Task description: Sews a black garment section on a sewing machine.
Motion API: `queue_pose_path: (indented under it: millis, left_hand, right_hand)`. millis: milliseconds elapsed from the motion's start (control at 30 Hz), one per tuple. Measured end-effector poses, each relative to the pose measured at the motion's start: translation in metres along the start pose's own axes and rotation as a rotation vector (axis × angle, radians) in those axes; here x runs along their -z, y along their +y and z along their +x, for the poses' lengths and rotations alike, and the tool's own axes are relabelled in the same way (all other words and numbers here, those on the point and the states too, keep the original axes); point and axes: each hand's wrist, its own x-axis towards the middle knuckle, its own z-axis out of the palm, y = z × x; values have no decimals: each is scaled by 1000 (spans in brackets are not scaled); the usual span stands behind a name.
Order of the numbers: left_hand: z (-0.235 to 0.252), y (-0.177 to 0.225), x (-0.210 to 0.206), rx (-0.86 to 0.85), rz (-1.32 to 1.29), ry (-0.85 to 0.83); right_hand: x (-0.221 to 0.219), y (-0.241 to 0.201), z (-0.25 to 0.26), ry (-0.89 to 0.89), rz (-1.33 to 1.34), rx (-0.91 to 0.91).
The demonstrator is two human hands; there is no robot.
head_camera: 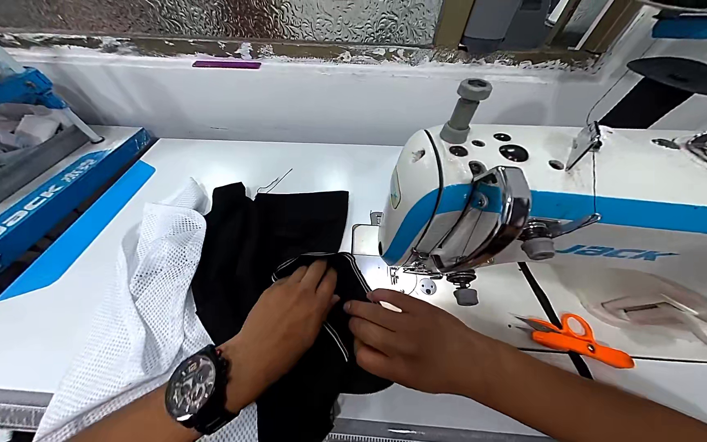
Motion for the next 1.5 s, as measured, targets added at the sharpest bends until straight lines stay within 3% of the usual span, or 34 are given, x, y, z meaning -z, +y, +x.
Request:
queue_pose_path:
  millis: [233, 333, 433, 533, 700, 900, 1100, 1500]
  left_hand:
    - [27, 16, -5, -91, -75, -92]
    - [64, 11, -11, -170, -145, -62]
    - [85, 5, -7, -274, -310, 30]
    - [67, 4, -15, -295, -354, 113]
    - [45, 13, -18, -287, -239, 194]
    - [54, 15, -14, -109, -181, 66]
    - [67, 1, -19, -224, -223, 130]
    - [79, -13, -20, -333, -218, 102]
  right_hand:
    - [8, -21, -33, -13, 271, -177]
    - [10, 0, -54, 5, 208, -302]
    - [13, 13, -64, -33, 36, -298]
    - [21, -2, -66, -78, -47, -257]
    - [16, 2, -72, -83, 125, -225]
    - [19, 1, -72, -151, 149, -283]
    - [16, -10, -66, -112, -9, -314]
    - [13, -7, -64, -101, -8, -353]
